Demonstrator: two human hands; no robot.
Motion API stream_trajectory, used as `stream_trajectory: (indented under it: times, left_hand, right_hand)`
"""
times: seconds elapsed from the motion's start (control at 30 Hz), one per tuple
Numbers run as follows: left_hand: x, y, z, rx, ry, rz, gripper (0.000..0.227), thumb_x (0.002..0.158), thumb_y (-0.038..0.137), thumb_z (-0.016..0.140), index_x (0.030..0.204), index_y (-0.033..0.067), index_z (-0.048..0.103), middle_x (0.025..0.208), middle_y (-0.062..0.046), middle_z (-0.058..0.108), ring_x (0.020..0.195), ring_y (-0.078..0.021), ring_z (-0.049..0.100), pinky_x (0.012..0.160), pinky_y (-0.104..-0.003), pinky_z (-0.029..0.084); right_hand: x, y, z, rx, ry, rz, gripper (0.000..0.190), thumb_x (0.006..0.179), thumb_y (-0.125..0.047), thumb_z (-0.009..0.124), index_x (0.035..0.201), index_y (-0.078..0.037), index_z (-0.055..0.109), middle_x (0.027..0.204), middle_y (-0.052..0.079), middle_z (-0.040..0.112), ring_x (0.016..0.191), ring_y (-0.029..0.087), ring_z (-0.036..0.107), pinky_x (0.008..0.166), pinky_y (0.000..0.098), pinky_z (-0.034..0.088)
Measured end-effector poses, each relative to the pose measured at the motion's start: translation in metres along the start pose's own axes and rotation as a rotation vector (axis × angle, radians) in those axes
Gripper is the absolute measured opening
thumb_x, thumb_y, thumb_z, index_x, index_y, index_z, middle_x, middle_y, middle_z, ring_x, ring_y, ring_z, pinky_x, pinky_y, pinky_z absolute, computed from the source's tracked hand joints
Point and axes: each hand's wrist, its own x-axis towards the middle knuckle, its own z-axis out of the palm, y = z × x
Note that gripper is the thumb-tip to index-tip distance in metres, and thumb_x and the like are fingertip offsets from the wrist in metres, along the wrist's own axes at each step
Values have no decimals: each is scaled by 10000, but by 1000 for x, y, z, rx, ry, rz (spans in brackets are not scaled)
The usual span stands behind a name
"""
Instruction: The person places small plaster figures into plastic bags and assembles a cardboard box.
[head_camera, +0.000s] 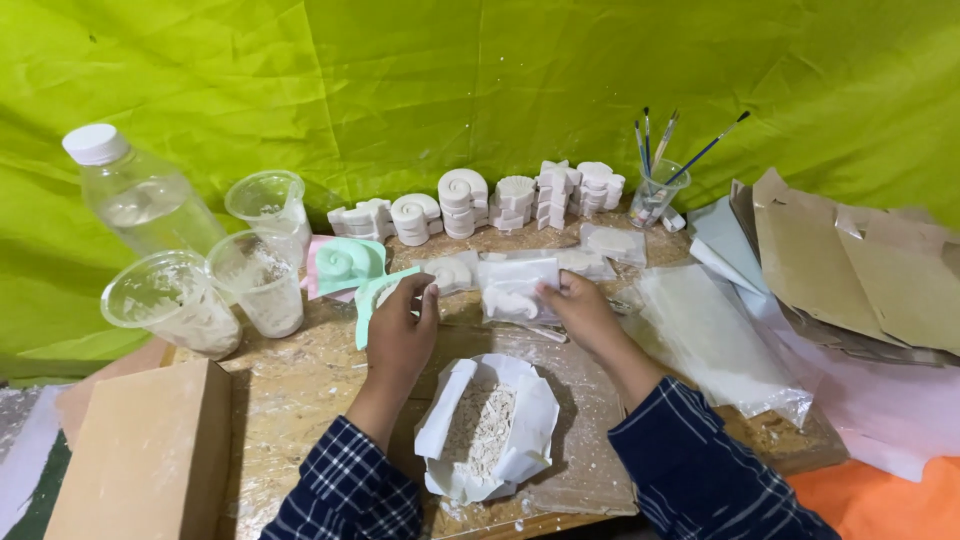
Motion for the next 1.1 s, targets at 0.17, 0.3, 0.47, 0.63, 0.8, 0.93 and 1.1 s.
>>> stream_trajectory:
  times: [0.17,0.3,0.47,0.63,0.8,0.93,1.1]
  left_hand:
    - [4,-32,13,123,122,206,232,1039,240,575,1192,127,707,998,-111,785,778,-253,749,700,-384,601]
    - [9,-46,16,171,300,421,178,997,111,631,1161,97,698,920,-114,781,679,-256,727,609,-377,585]
    - [4,-31,15,-134,233,233,198,1017,98,583,1177,81,698,964,-131,766,752,-237,717,676,-370,578]
    - [9,-32,16,-543,159,-22,210,1040,121,534,1182,62,677,966,-114,725,781,-173,620,741,-367,522]
    - [14,-34,16,-808,171,-105,226,1014,73,523,1197,29,649,945,-99,670,667,-118,516,632,-278,423]
    - [19,-44,23,-933,92,-110,247,1021,67,510,1231,3,622,966,-127,650,674,-133,488,646,-290,405]
    - [12,-35,21,-899,43,-25,247,1019,55,508,1226,-28,613,981,-153,657,704,-133,522,656,-265,423]
  right_hand:
    - [10,-3,37,-218,35,63,344,911,-273,720,1189,-70,741,921,110,776,864,183,716,777,358,578]
    - [28,-1,75,-347,-20,136,371,865,-438,724,1109,-165,790,905,61,766,906,220,731,805,346,557]
    - [40,1,90,-577,-27,59,558,865,-468,668,1246,-61,684,1065,167,744,1070,322,718,870,481,578]
    - [-10,-47,67,-831,34,-64,610,951,-334,573,1458,-9,475,1199,207,684,1164,345,674,933,502,564]
    - [-8,-28,-23,-1126,57,-329,454,909,-113,589,1350,-6,585,1150,201,670,1125,387,669,957,470,549]
    - [-11,-12,-110,-1285,25,161,585,946,-227,612,1499,-84,488,1445,206,580,1358,363,545,1096,547,442]
    - [0,21,-172,-1248,149,235,433,927,-258,658,1315,-66,676,1294,206,703,1234,368,657,1000,495,534]
